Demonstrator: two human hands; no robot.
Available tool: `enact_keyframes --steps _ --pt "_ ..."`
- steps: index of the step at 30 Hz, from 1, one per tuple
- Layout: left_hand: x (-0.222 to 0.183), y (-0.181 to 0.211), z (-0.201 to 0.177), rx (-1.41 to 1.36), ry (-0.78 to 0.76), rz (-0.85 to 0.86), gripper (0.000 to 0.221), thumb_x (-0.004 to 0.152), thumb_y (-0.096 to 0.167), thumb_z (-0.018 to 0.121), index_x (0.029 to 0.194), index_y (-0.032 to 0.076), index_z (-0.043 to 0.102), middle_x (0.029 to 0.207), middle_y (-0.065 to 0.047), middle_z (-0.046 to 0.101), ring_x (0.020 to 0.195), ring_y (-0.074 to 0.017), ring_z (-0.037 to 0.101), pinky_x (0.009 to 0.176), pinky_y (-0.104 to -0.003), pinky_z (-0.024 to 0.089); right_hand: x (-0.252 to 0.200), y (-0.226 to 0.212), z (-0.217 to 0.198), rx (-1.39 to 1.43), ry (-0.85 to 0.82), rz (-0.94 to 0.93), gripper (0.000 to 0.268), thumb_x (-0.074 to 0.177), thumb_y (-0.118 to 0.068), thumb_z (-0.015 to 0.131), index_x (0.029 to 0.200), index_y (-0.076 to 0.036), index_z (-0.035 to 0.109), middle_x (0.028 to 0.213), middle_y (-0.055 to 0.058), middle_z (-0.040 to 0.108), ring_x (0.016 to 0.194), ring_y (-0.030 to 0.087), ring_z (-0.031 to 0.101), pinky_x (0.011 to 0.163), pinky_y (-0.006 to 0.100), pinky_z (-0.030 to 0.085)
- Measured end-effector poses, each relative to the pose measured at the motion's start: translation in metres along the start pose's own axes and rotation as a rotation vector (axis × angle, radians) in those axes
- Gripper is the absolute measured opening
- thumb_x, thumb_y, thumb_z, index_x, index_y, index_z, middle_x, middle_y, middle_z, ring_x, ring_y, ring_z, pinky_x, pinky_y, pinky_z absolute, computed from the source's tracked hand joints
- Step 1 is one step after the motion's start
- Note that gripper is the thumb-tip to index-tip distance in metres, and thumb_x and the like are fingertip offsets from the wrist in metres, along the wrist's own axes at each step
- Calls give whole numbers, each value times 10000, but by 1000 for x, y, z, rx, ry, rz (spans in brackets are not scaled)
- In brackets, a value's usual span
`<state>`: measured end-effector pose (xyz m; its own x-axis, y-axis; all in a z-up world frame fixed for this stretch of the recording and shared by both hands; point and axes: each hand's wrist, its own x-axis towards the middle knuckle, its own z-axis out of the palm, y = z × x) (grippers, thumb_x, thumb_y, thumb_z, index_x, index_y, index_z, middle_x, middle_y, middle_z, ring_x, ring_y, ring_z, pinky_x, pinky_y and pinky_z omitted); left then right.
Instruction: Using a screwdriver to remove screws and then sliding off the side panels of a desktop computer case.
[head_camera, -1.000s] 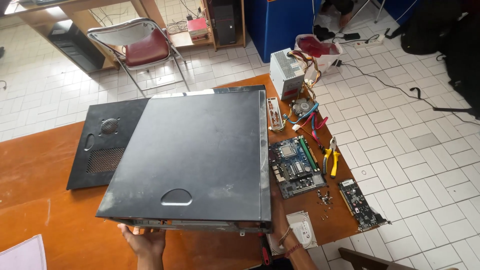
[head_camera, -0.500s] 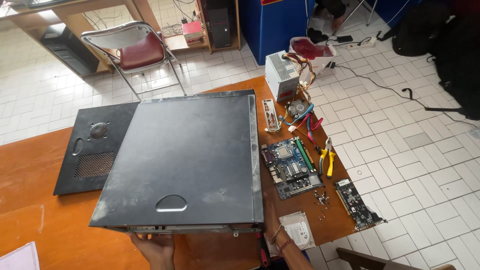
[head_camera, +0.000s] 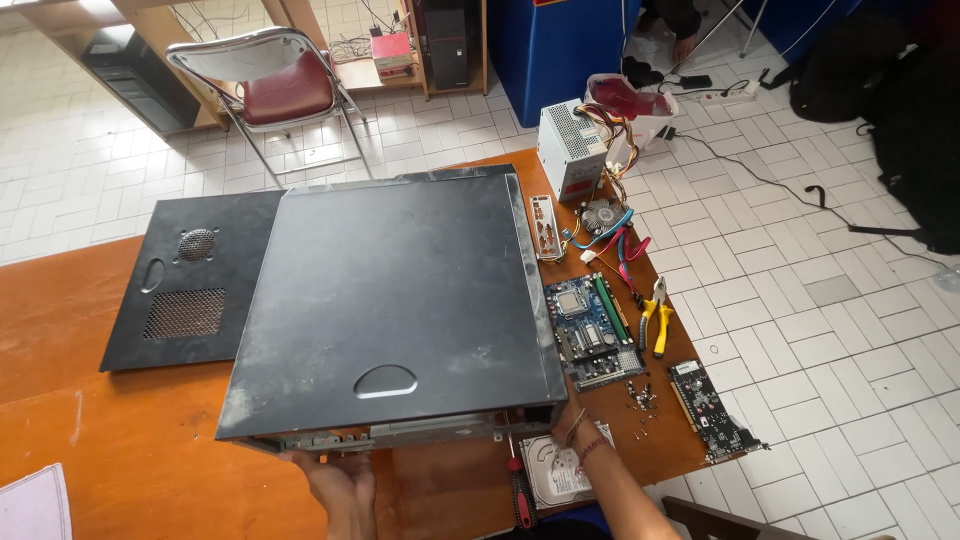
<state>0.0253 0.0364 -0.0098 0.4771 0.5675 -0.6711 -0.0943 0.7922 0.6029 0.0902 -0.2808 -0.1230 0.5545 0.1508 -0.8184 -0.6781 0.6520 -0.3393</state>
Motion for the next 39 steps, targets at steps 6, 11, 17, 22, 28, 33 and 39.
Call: enact_keyframes --steps 6,11,17,22,28,33,39 --pt "-2 2 16 -35 129 8 756 932 732 363 1353 131 548 1313 -40 632 1203 -227 639 976 -418 567 -34 -5 14 -115 263 -296 500 962 -447 462 1209 -73 683 1304 238 660 1208 365 580 1084 525 393" --pt "-5 8 17 -34 93 -1 821 924 708 310 1490 141 487 1459 -62 591 1319 -231 597 1112 -388 511 -94 59 -14 -1199 605 -823 193 985 -300 581 1054 -140 664 1052 34 647 955 189 625 817 328 579" --pt "-7 17 19 11 59 -40 823 915 731 287 1491 186 506 1386 -19 629 1242 -212 633 1045 -364 558 -80 99 -35 -1801 420 -1089 364 865 -469 720 983 -128 676 912 86 686 842 317 654 695 463 525" --pt "-5 26 25 -6 68 -48 788 924 716 326 1464 172 511 1373 -21 620 1260 -208 628 1082 -376 547 -58 110 -30 -2219 372 -837 667 865 -639 756 1209 -93 589 1104 177 619 887 345 657 710 450 544" --pt "2 20 17 36 83 -44 822 910 728 326 1464 151 513 1432 -47 609 1286 -230 627 1069 -384 560 -74 113 -8 -2297 302 -720 384 901 -451 770 1039 -95 730 1292 253 514 923 365 608 753 470 547" --pt "6 13 8 -3 86 -65 817 917 734 325 1462 155 513 1385 -52 600 1241 -218 622 1056 -383 558 -60 123 -18 -2354 337 -794 294 796 -331 800 952 -84 767 1313 222 518 992 379 573 763 480 550" --pt "3 4 5 -40 96 -65 740 950 702 342 1432 178 544 1306 -1 637 1195 -181 645 1033 -338 575 -53 124 -36 -2270 357 -1058 379 726 -350 731 1001 -89 740 1196 166 565 989 366 570 718 506 491"
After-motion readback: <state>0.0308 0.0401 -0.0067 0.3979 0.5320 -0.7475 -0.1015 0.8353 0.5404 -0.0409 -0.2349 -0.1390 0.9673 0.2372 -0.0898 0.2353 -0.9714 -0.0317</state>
